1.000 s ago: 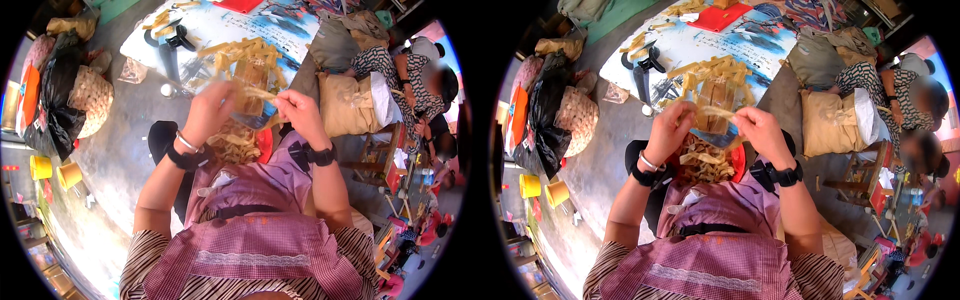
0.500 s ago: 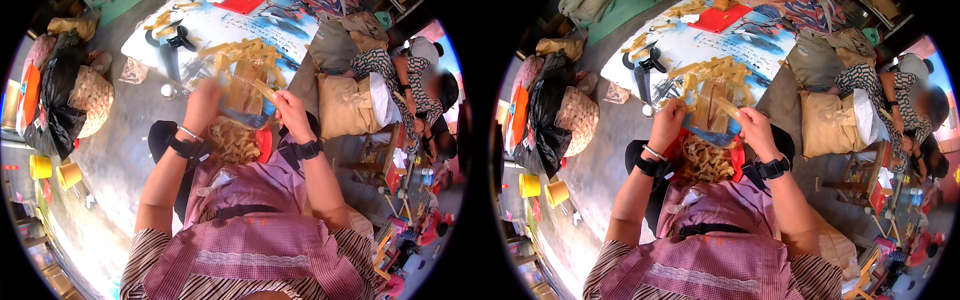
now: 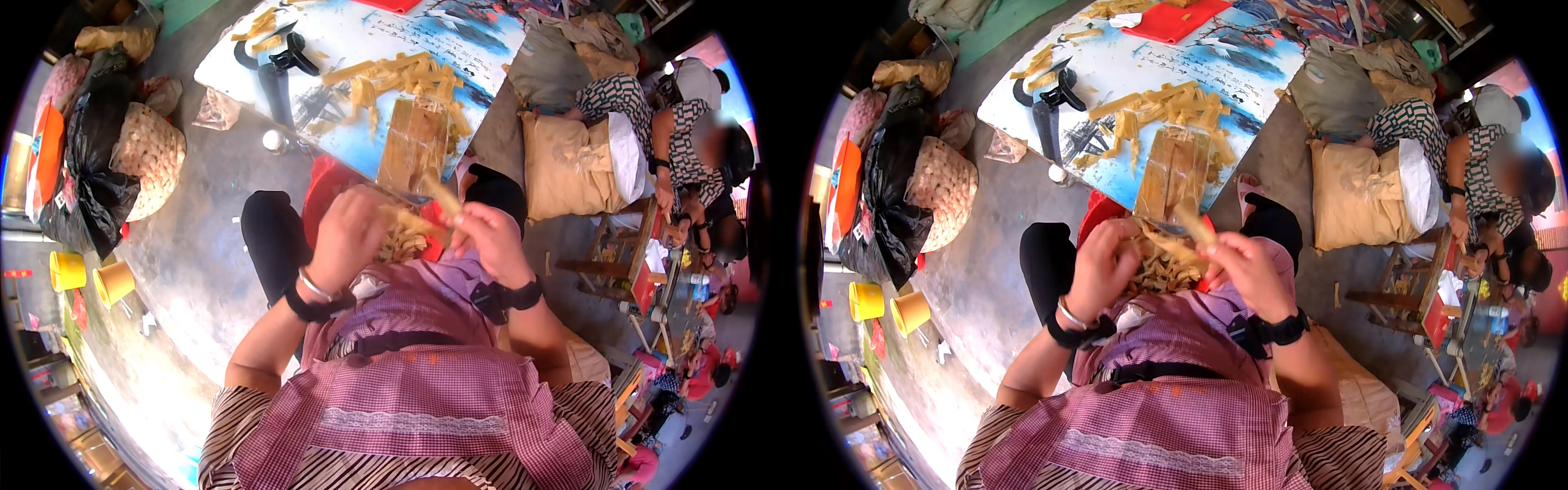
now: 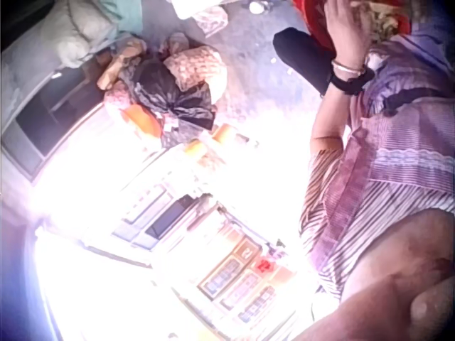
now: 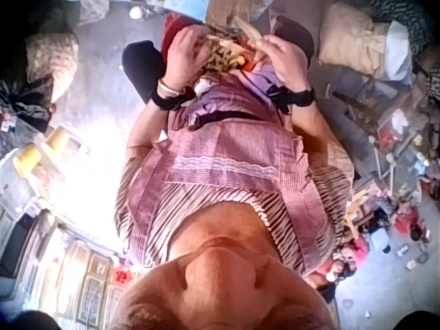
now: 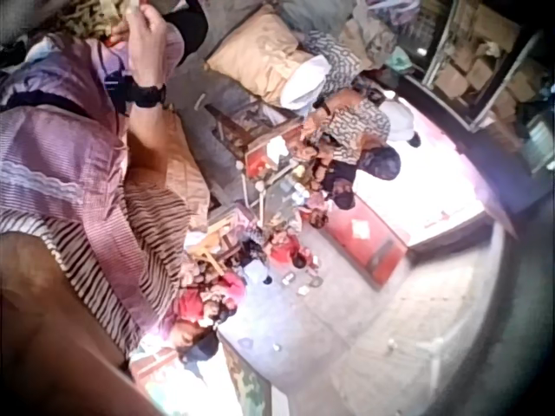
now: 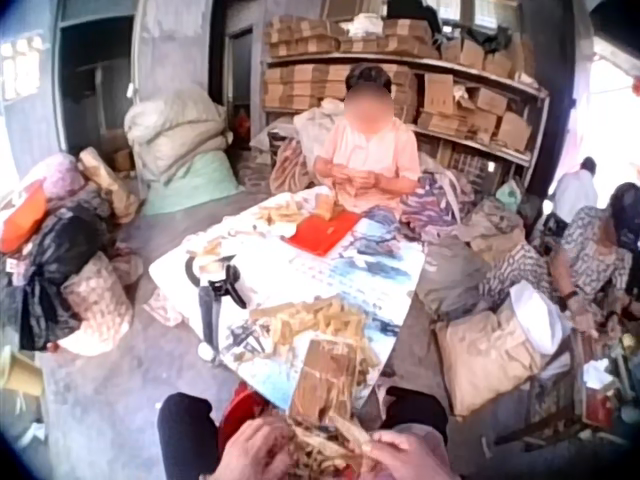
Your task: The person peels thin strips from pieces of plant material by hand and places the processed fibers into a red bowl held in their lap.
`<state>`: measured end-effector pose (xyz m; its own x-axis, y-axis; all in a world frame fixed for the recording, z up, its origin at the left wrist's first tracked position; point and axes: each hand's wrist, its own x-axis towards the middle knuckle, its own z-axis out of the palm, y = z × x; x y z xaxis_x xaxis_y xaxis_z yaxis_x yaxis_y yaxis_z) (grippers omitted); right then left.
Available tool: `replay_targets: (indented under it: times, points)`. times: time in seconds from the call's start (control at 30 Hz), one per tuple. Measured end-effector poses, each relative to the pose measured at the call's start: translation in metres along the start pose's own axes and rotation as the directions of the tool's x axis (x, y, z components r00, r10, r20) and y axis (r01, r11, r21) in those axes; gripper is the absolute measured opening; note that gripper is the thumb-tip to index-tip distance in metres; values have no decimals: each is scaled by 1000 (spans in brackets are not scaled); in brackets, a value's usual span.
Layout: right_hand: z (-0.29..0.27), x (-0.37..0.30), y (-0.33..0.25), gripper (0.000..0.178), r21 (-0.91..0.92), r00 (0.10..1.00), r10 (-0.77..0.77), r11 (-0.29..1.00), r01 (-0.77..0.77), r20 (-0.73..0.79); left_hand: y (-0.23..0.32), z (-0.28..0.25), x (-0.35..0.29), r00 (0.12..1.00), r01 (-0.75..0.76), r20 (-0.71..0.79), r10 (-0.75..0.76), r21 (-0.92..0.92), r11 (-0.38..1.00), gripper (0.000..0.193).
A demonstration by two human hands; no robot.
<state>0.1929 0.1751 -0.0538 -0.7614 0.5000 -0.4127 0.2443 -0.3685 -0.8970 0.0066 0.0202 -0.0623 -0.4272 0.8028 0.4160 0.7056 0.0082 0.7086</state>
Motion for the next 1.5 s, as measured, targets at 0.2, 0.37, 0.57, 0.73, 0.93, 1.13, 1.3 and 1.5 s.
replay_targets:
  times: [0.2, 0.37, 0.57, 0.73, 0.93, 1.13, 1.3, 1.5]
  points:
    - [37, -7, 13, 22, -38, 946, 122, 993, -115, 300, 32, -3, -15, 941, -327, 174, 289, 254, 910, 40]
    - [17, -8, 11, 22, -100, 902, 187, 982, -160, 388, 2, -16, -14, 983, -179, 106, 150, 371, 911, 33]
    - [34, -13, -2, 20, -24, 915, 140, 990, -141, 378, 16, 2, -33, 970, -84, 236, 58, 103, 991, 33]
    - [44, -11, 14, 53, -372, 926, -242, 863, 342, 289, 2, 7, -26, 737, 673, 398, -546, -509, 537, 16]
    - [48, -9, 31, 27, -463, 864, -398, 731, 501, 307, 5, 12, -25, 548, 782, 684, -481, -624, 4, 18]
    - [39, -12, 25, 15, -1, 974, -145, 989, 148, 175, 8, 9, -26, 726, 688, 515, -455, -546, 478, 18]
    - [35, 1, 24, 29, 457, 953, 8, 877, -152, 301, 21, 10, -22, 978, -30, 190, 87, -286, 958, 29]
    - [33, 12, 47, 39, 319, 958, 44, 938, -138, 283, 11, 11, -20, 910, 264, 386, -148, -266, 927, 26]
